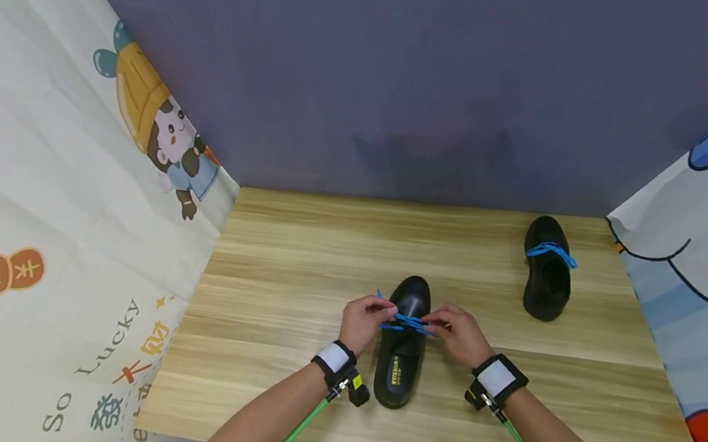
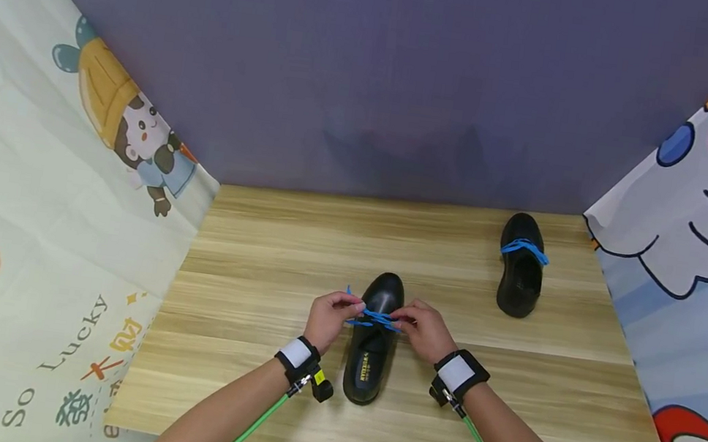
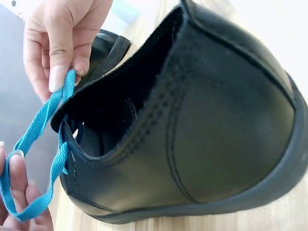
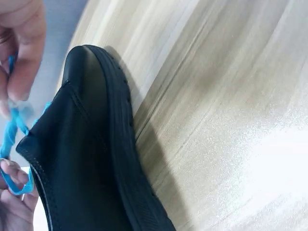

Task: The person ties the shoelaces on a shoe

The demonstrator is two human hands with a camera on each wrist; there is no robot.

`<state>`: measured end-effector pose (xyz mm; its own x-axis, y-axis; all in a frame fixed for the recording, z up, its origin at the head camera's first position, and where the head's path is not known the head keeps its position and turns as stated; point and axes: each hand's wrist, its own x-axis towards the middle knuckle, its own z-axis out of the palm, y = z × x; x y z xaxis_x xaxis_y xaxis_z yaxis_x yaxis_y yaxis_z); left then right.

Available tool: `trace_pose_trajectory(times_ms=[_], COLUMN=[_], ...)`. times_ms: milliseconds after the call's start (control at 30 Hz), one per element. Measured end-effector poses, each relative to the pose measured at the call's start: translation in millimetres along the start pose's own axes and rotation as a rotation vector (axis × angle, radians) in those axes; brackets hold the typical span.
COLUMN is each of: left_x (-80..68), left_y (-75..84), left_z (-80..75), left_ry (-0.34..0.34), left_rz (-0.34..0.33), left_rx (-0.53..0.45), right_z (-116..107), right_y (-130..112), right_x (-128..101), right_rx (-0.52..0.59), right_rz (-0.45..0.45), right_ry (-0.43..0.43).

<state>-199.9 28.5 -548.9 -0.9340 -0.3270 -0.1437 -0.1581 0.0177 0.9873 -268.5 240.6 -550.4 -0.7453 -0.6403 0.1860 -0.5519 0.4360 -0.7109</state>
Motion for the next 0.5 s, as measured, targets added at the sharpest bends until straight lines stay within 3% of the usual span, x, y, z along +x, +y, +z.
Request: trace_pose_trajectory(times_ms=[267,500], left_x=[2.1,0.5], left_y=[-5.0,-12.8], left_z=[-16.5,-39.3], left_ry=[0.048,0.034], left_rz=[0.003,-0.028], left_rx=[0.09,0.108], right_z=[-11,-30], right_y=[8,16], right_x=[-6,-20], right_rx=[-0.026,-0.069], right_rz=[0.007,0.049], right_ry=[0.036,0.022])
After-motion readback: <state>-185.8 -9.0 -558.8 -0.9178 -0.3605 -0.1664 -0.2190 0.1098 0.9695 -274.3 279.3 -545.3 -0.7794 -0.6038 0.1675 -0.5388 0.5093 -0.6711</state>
